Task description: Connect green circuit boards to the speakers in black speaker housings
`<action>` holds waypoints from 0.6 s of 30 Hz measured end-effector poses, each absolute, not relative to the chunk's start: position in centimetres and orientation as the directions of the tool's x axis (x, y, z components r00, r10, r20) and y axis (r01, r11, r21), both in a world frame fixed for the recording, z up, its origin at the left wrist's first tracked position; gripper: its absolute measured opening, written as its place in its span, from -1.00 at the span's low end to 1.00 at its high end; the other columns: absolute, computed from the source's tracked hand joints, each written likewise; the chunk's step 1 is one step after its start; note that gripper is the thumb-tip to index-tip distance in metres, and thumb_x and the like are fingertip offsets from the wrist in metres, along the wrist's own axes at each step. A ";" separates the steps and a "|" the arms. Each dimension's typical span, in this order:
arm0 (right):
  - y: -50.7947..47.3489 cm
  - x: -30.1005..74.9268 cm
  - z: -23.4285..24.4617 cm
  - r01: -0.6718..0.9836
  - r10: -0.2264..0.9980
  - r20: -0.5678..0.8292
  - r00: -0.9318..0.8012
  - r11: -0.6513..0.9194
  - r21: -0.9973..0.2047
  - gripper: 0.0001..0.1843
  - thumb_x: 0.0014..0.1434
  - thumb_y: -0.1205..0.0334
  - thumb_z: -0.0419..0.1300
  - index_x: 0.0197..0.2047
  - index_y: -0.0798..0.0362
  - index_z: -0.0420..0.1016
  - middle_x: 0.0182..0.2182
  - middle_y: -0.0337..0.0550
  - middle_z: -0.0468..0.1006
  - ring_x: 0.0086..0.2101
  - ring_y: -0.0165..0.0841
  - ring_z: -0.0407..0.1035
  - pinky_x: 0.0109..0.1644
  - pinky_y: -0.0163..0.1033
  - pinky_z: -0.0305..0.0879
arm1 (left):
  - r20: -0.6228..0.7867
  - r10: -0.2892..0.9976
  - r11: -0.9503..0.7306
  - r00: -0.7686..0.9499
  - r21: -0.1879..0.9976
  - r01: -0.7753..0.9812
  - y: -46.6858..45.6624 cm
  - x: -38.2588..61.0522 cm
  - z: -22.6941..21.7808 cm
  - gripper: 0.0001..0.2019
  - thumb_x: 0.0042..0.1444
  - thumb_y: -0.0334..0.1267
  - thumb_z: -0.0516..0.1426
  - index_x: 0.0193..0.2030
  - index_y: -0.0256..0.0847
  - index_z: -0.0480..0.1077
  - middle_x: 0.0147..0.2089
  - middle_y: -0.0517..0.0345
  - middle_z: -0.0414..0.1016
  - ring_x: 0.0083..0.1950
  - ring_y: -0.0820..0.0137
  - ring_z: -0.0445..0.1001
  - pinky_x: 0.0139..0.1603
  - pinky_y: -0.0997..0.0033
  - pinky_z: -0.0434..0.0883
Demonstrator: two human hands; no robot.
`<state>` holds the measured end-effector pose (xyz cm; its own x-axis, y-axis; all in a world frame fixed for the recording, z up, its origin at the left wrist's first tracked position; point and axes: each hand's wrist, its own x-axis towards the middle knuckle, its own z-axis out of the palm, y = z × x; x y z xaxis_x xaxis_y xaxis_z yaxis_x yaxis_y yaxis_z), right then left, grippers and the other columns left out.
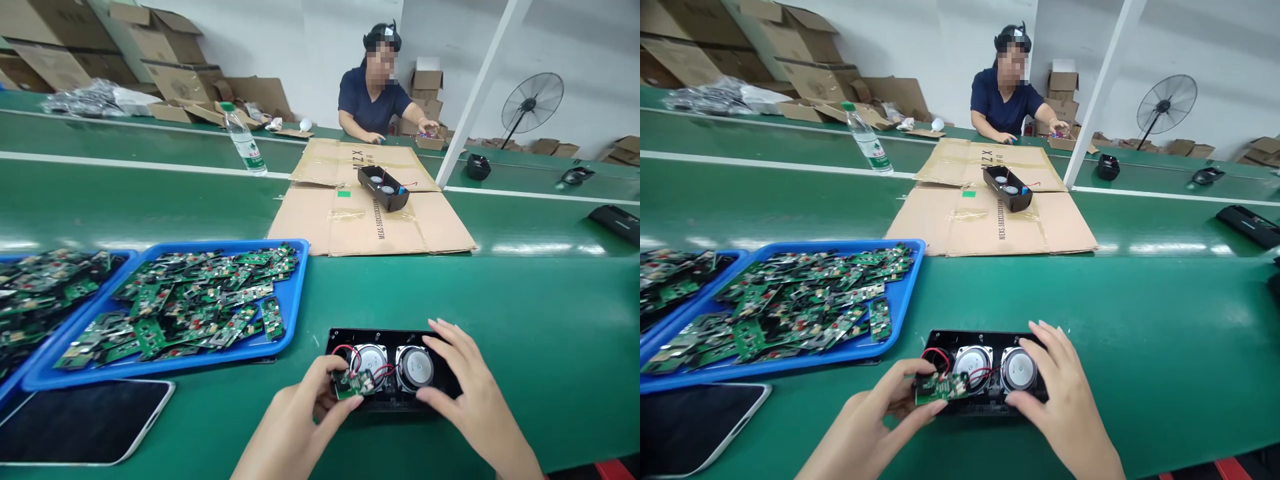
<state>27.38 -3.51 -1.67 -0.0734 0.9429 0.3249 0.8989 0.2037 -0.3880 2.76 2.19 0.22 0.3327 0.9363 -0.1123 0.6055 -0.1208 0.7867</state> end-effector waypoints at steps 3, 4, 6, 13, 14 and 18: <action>-2.8 26.5 -1.3 0.906 0.951 0.150 -0.272 0.305 -0.293 -0.09 0.00 -0.13 0.27 0.32 -0.03 -0.02 0.30 0.05 -0.03 0.25 0.06 -0.10 0.18 0.32 0.07 | -0.098 0.942 -0.147 0.321 0.740 0.657 2.9 2.6 0.6 -0.73 -0.02 0.02 0.15 -0.52 -0.12 0.36 -0.69 0.34 0.33 -0.64 0.43 0.29 -0.61 0.53 0.20; -2.6 26.2 -1.2 0.904 0.944 0.093 -0.315 0.329 -0.274 0.01 -0.06 -0.14 0.30 0.34 -0.03 -0.08 0.31 0.09 -0.08 0.25 0.11 -0.12 0.15 0.36 0.08 | -0.103 0.943 -0.145 0.316 0.727 0.671 3.1 2.6 0.6 -0.67 0.00 0.06 0.12 -0.59 -0.13 0.32 -0.70 0.33 0.27 -0.64 0.44 0.24 -0.61 0.52 0.16; -2.2 25.7 -1.2 0.907 0.937 0.022 -0.350 0.345 -0.240 0.10 -0.14 -0.09 0.37 0.34 -0.03 -0.10 0.30 0.15 -0.07 0.23 0.16 -0.09 0.11 0.40 0.08 | -0.127 0.944 -0.125 0.303 0.714 0.689 3.3 2.7 0.6 -0.58 0.05 0.08 0.05 -0.66 -0.15 0.21 -0.71 0.35 0.12 -0.65 0.47 0.13 -0.61 0.51 0.08; -2.0 26.9 -2.8 0.918 0.939 0.153 -0.308 0.336 -0.211 -0.17 -0.24 -0.03 0.39 0.11 -0.04 0.28 0.14 0.06 0.28 0.09 0.08 0.19 0.11 0.29 0.09 | -0.212 0.921 -0.039 0.327 0.784 0.619 4.3 3.2 0.9 -0.64 0.16 0.02 -0.03 -0.53 -0.14 0.28 -0.64 0.31 0.26 -0.59 0.43 0.28 -0.56 0.49 0.21; -2.1 28.0 -3.3 0.920 0.932 0.189 -0.310 0.344 -0.186 -0.17 -0.26 -0.04 0.38 0.10 -0.03 0.29 0.12 0.06 0.29 0.06 0.08 0.22 0.08 0.25 0.13 | -0.175 0.929 -0.054 0.326 0.807 0.589 4.8 3.2 0.9 -0.71 0.17 -0.01 -0.03 -0.40 -0.14 0.34 -0.56 0.28 0.36 -0.54 0.41 0.36 -0.51 0.49 0.29; -3.4 35.7 -6.2 0.991 0.938 0.330 -0.109 0.127 -0.034 -0.17 -0.23 -0.01 0.33 0.15 -0.04 0.24 0.09 0.01 0.34 -0.03 0.05 0.30 -0.04 0.12 0.21 | 0.008 0.943 -0.203 0.333 0.806 0.556 8.5 4.6 -0.5 -0.78 0.20 -0.15 -0.03 -0.12 -0.17 0.32 -0.24 0.10 0.47 -0.31 0.36 0.49 -0.32 0.43 0.44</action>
